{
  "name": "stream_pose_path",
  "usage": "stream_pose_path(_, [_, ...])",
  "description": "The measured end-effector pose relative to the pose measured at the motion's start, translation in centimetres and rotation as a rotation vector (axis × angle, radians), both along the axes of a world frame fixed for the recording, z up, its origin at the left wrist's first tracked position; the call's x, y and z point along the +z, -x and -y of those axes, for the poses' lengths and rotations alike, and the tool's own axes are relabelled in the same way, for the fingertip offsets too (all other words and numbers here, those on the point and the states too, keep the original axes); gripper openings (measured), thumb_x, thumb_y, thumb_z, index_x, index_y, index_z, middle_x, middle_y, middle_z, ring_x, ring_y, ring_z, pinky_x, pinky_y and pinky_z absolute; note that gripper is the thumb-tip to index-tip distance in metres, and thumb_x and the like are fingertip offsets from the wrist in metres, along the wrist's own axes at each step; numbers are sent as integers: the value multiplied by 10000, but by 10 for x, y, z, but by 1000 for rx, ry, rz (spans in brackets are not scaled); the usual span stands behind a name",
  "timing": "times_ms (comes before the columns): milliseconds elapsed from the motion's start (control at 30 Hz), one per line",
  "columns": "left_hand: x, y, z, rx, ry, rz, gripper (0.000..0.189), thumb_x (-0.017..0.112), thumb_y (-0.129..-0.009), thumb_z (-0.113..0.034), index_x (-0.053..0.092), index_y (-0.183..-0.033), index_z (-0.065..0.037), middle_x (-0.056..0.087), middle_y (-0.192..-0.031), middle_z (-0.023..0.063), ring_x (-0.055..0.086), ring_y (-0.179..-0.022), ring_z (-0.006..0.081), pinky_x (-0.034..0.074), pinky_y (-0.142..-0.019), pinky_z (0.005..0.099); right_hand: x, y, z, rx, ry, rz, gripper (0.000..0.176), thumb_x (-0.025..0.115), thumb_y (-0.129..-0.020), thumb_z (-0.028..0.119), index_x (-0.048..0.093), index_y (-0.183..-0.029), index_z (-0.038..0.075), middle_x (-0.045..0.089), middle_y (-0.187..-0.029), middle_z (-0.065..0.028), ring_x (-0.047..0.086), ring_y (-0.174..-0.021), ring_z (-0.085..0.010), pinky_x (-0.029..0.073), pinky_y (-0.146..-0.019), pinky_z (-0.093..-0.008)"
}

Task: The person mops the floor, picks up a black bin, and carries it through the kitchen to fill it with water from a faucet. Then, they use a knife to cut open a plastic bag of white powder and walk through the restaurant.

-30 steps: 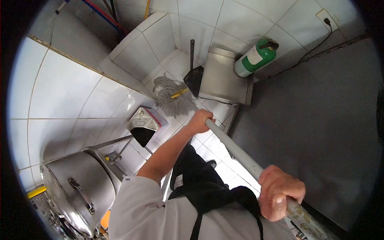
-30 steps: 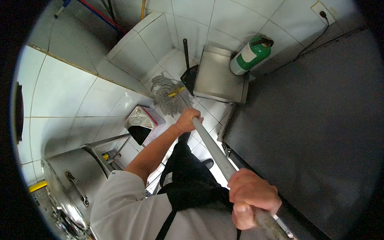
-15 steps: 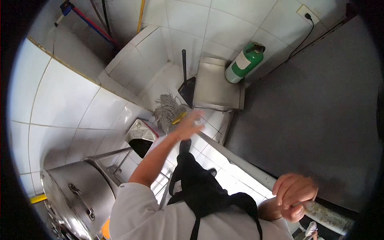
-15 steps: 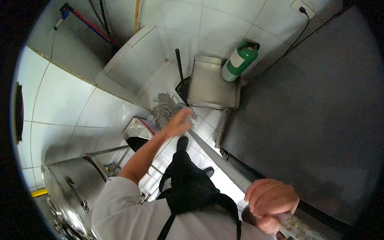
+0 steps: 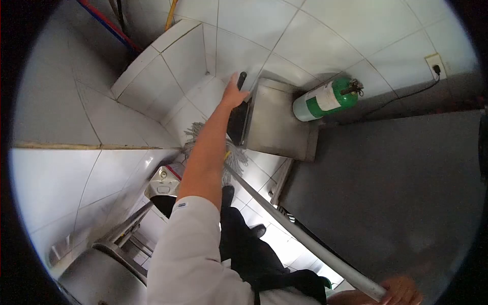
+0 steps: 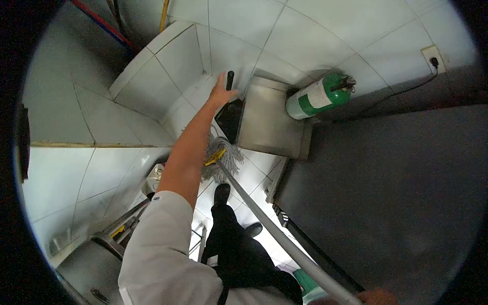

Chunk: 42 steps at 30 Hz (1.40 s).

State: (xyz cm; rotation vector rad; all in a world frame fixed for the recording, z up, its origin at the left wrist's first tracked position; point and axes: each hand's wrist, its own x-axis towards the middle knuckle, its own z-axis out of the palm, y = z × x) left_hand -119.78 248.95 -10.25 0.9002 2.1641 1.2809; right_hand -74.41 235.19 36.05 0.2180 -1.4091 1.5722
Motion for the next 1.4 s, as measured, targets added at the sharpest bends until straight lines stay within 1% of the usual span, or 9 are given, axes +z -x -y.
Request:
stream_pose_path(100, [-36, 11, -22, -271, 51, 224, 656, 754, -756, -196, 443, -1321, -75, 569, -1253, 205, 567, -1135, 327, 442, -965, 398, 0, 11, -9, 1, 30, -25, 266, 718, -866, 277, 536, -815, 91, 478, -498, 37, 444, -385, -62, 426, -419, -241])
stream_pose_path(233, [-62, -6, -14, -362, 13, 5, 423, 717, -817, -204, 537, -1188, -110, 637, -1117, 186, 609, -1030, 361, 470, -886, 423, 0, 31, -16, -149, 31, -34, 269, 691, -882, 317, 545, -820, 100, 494, -515, 46, 456, -406, -40, 418, -418, -211])
stream_pose_path(300, [-49, -8, -5, -340, 44, -85, 352, 701, -841, -205, 574, -1158, -118, 656, -1064, 189, 615, -1003, 387, 477, -866, 439, 3, 38, -20, -107, 21, -11, 275, 679, -889, 330, 546, -823, 98, 502, -530, 44, 460, -412, -40, 412, -414, -211])
stream_pose_path(500, [-19, 24, 6, -40, -25, -25, 319, 706, -840, -205, 611, -1122, -89, 665, -964, 210, 621, -954, 408, 480, -828, 470, 8, 57, -23, -127, 26, 12, 262, 659, -904, 338, 551, -851, 106, 482, -550, 51, 421, -422, -46, 395, -440, -226])
stream_pose_path(633, [-14, 26, 8, 55, -24, -171, 334, 722, -828, -205, 599, -1102, -60, 660, -945, 222, 626, -927, 398, 481, -799, 475, 8, 68, -25, -141, 24, 40, 244, 648, -913, 332, 550, -862, 115, 453, -542, 54, 390, -431, -51, 390, -464, -230])
stream_pose_path(933, [-28, 5, -9, 102, -4, -219, 396, 718, -830, -263, 592, -1132, -39, 654, -962, 225, 625, -939, 402, 481, -807, 477, 11, 72, -35, -71, 45, 36, 227, 677, -896, 268, 541, -840, 95, 424, -523, 52, 357, -401, -49, 354, -415, -223])
stream_pose_path(1033, [-12, -12, -4, 93, 10, -120, 431, 717, -828, -284, 594, -1147, -22, 658, -993, 232, 625, -968, 401, 482, -833, 466, 10, 74, -36, -83, 61, 11, 227, 687, -889, 245, 543, -837, 77, 412, -508, 52, 335, -381, -49, 323, -387, -218])
stream_pose_path(1133, [-29, -43, 5, 30, 38, -56, 437, 723, -823, -281, 600, -1146, -15, 662, -1009, 231, 630, -970, 399, 489, -836, 462, 9, 67, -39, -33, 42, 34, 212, 676, -904, 253, 567, -852, 78, 503, -580, 41, 418, -458, -45, 359, -439, -216])
stream_pose_path(1400, [-39, -105, 7, -10, -48, 7, 357, 725, -827, -268, 596, -1087, -60, 665, -938, 205, 634, -884, 407, 495, -763, 465, 6, 53, -36, -51, 35, 52, 227, 622, -936, 274, 524, -952, 70, 495, -584, 22, 431, -455, -64, 394, -435, -244])
